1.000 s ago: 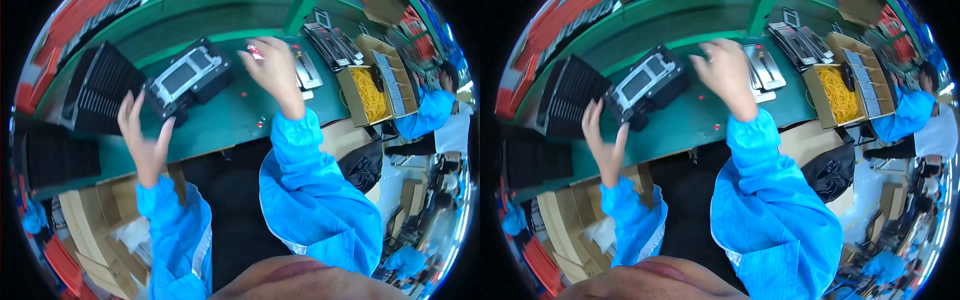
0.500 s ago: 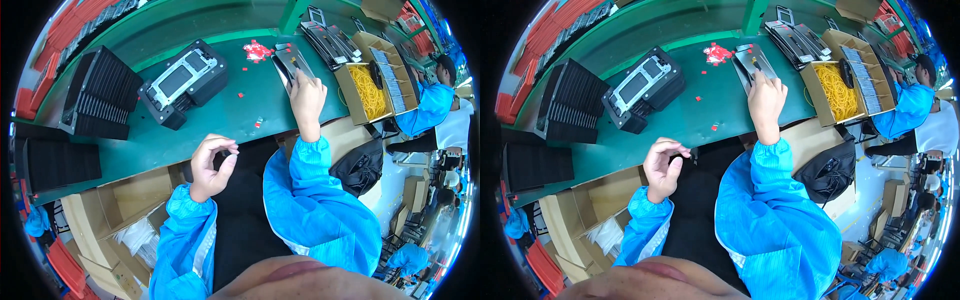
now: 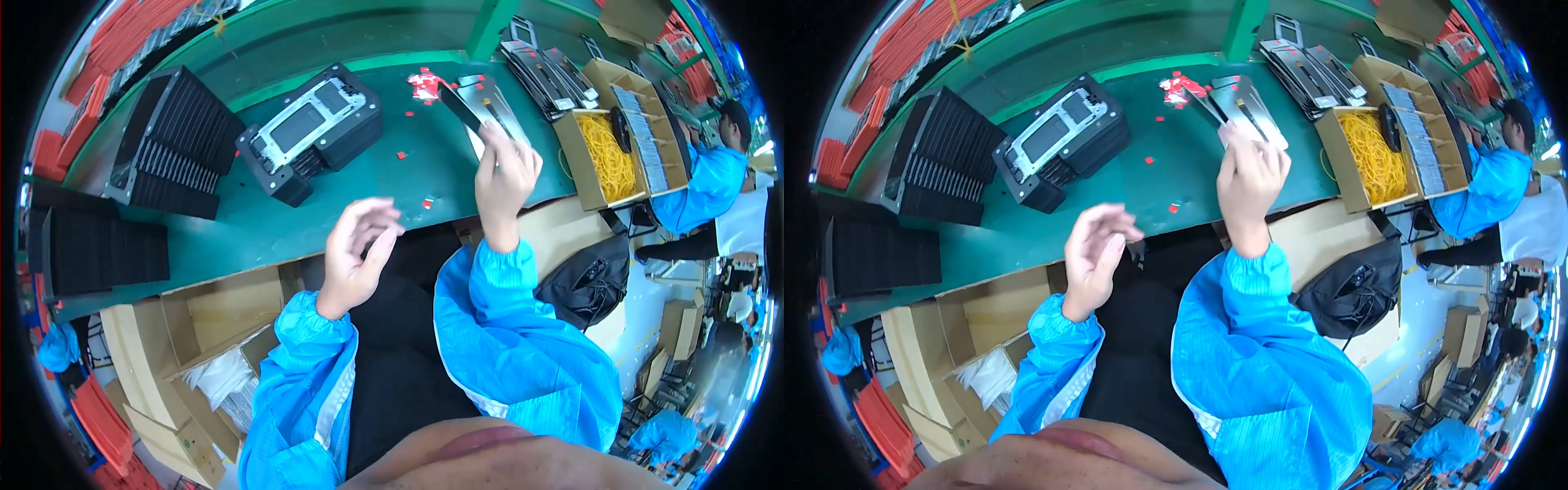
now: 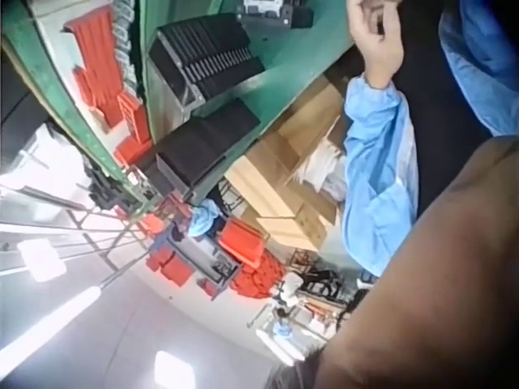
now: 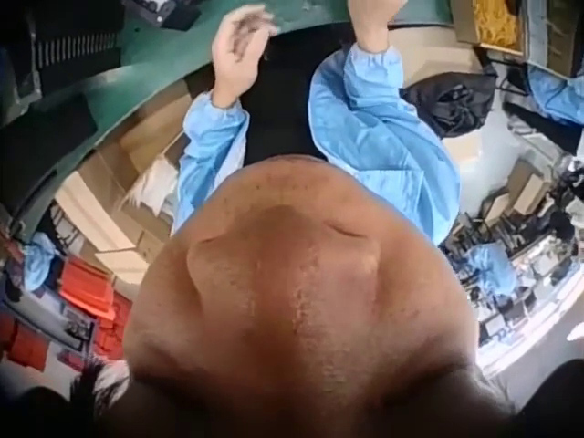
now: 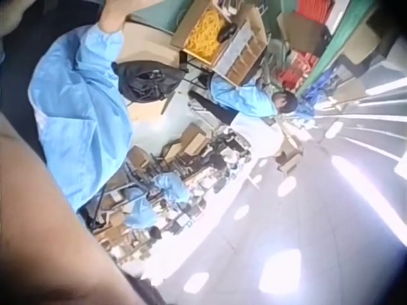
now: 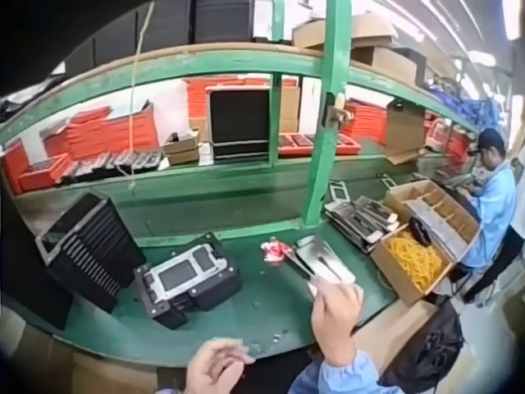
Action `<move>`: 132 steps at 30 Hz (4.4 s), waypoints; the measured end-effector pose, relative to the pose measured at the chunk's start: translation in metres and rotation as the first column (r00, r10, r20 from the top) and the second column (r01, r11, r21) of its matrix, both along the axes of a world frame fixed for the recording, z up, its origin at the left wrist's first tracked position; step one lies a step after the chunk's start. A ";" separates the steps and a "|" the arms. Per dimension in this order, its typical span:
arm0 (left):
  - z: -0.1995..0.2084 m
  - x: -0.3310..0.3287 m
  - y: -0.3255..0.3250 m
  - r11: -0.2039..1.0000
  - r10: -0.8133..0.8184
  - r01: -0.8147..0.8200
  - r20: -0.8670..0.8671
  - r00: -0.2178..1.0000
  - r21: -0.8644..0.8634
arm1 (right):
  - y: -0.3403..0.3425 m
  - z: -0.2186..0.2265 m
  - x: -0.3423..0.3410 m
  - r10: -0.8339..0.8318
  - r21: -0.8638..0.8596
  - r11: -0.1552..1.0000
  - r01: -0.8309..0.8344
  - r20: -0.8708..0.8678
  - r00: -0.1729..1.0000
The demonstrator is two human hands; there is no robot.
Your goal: Assembling electronic components, likely mobile device casings, and placing them into a storage rack.
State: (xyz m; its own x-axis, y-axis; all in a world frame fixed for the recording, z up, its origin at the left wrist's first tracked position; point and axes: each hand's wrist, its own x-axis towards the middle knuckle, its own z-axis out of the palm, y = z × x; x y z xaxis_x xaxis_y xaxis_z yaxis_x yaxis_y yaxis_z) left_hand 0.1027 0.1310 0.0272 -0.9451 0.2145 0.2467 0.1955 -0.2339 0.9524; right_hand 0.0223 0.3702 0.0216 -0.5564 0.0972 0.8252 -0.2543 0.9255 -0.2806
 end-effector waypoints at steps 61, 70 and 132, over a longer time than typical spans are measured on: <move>0.063 -0.134 -0.076 0.351 0.186 -0.554 -0.524 0.831 -0.755 | -0.089 0.024 -0.161 0.952 -0.922 0.252 -0.294 0.182 0.245; 0.067 -0.124 -0.074 0.312 0.130 -0.609 -0.602 0.788 -0.729 | -0.072 0.017 -0.170 0.944 -0.850 0.310 -0.425 0.329 0.032; 0.033 -0.094 -0.150 0.573 0.163 -0.490 -0.495 0.853 -0.657 | -0.162 0.019 -0.024 0.978 -0.708 -0.040 -0.705 -0.171 0.117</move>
State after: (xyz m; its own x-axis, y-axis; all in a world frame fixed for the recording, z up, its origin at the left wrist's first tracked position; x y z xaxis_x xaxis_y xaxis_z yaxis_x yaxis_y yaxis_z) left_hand 0.0085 -0.0186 0.0606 -0.8682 0.1667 0.4673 0.4496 0.6627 0.5989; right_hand -0.0014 0.2082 0.0406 -0.7108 -0.3804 0.5916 -0.4858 -0.3426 -0.8041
